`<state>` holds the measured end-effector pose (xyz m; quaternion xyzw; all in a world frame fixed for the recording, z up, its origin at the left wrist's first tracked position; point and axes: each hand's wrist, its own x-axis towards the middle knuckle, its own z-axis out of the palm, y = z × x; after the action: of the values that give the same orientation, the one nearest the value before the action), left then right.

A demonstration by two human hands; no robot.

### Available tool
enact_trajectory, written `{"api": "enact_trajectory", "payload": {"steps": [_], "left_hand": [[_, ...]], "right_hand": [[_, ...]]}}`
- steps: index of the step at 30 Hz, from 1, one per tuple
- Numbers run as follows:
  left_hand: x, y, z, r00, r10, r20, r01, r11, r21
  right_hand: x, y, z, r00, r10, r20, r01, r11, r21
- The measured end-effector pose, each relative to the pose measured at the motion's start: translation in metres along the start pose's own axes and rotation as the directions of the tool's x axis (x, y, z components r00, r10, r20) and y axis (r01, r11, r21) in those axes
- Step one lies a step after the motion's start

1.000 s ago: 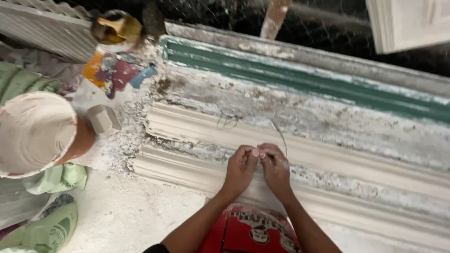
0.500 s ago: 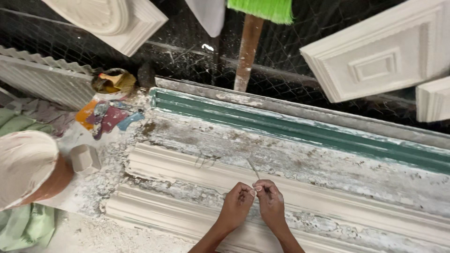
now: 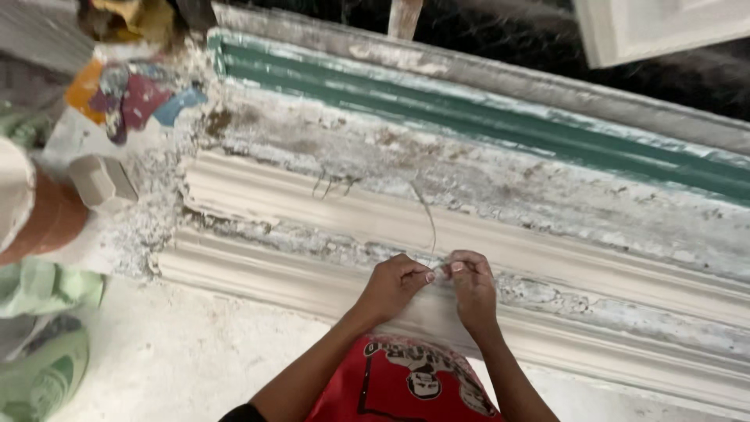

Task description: The person smooths and refines the surface of a white gypsum moulding using a thin flexible tool and then a sanding block. They work along the moulding's profile, removing excess material and smoothing the surface.

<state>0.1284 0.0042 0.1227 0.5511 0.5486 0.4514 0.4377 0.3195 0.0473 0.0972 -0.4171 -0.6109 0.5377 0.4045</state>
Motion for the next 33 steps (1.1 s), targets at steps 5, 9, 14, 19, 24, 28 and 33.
{"api": "enact_trajectory", "payload": {"steps": [5,9,14,19,24,28,33], "left_hand": [[-0.016,-0.019,0.003,0.928,-0.35,0.129,0.362,0.928,-0.084],[-0.019,-0.03,0.004,0.949,-0.313,-0.03,0.274,0.871,-0.407],[-0.013,-0.039,-0.003,0.916,-0.226,0.332,0.379,0.757,-0.533],[-0.01,-0.026,0.008,0.936,-0.211,0.283,0.353,0.558,-0.751],[-0.006,-0.009,-0.006,0.941,-0.204,0.271,0.327,0.761,-0.56],[0.002,-0.009,-0.016,0.98,-0.143,0.141,0.178,0.944,-0.278],[0.012,-0.01,-0.013,0.922,-0.385,0.048,0.29,0.601,-0.745]], "right_hand": [[-0.001,0.006,0.008,0.901,0.364,0.235,-0.322,0.926,-0.198],[0.013,0.014,-0.004,0.904,0.288,0.317,-0.209,0.943,-0.259],[0.013,0.02,-0.003,0.806,0.301,0.509,-0.551,0.695,0.462],[0.006,0.015,0.006,0.889,0.021,0.457,-0.41,0.481,0.775],[0.016,0.01,0.004,0.923,0.078,0.377,-0.328,0.673,0.663],[0.019,0.017,0.01,0.933,0.303,0.194,-0.359,0.823,0.44],[0.013,0.026,0.018,0.96,0.254,0.114,-0.257,0.648,0.717]]}}
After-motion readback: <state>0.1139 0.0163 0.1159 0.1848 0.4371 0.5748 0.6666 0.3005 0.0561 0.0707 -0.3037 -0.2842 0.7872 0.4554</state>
